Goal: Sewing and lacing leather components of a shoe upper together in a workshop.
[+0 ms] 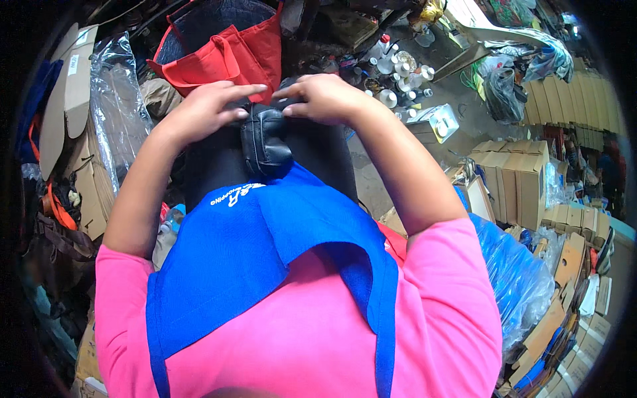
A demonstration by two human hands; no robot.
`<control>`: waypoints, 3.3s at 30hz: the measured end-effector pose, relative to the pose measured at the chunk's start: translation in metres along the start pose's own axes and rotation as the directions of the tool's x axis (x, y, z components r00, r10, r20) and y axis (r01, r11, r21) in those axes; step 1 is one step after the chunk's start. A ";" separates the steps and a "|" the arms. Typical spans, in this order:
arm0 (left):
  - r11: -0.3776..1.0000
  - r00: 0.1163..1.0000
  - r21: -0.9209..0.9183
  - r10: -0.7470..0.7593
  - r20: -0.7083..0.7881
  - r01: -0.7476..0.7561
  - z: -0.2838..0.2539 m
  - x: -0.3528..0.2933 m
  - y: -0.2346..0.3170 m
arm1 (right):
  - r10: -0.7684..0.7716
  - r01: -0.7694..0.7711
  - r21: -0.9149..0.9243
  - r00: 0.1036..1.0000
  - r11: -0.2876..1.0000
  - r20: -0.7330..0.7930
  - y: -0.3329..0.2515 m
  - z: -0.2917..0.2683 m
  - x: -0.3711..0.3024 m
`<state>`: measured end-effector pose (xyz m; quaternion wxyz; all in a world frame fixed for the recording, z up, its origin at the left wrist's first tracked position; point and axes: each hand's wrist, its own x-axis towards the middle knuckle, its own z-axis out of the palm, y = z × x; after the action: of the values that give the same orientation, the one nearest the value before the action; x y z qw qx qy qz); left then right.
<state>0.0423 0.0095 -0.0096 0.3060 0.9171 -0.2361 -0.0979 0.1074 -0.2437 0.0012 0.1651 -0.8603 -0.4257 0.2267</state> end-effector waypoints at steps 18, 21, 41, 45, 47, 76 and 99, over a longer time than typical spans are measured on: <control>0.702 0.985 -0.701 -0.006 0.170 0.125 0.036 0.020 -0.009 | 0.204 -0.060 0.386 0.917 0.921 -0.344 -0.018 0.026 -0.070; 0.720 0.983 -0.681 -0.008 0.183 0.133 0.033 0.019 -0.009 | -0.024 0.046 0.057 0.937 0.997 -0.347 -0.027 0.033 -0.065; 0.790 0.985 -0.601 -0.022 0.170 0.122 0.030 0.016 -0.007 | -0.032 0.004 -0.090 0.952 0.996 -0.305 -0.037 0.021 -0.042; 0.749 0.985 -0.652 -0.001 0.171 0.114 0.031 0.016 -0.009 | -0.061 0.064 0.000 0.952 0.998 -0.299 -0.030 0.021 -0.036; 0.802 0.990 -0.592 0.011 0.142 0.076 0.032 0.017 -0.010 | 0.060 -0.003 0.313 0.983 0.950 -0.173 -0.023 0.021 -0.030; 0.767 0.856 0.451 0.244 0.455 -0.457 0.032 0.019 0.088 | 0.408 -0.147 0.454 0.725 0.879 -0.555 0.023 0.014 -0.041; 0.956 0.977 0.290 0.102 -0.186 -0.045 0.044 -0.064 0.058 | 0.119 0.072 0.594 0.954 0.801 -0.276 -0.051 0.086 0.028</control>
<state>-0.0489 -0.0221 -0.0066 0.1966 0.9472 -0.2499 0.0406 0.0434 -0.1836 -0.0543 0.4872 -0.7936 -0.2917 0.2184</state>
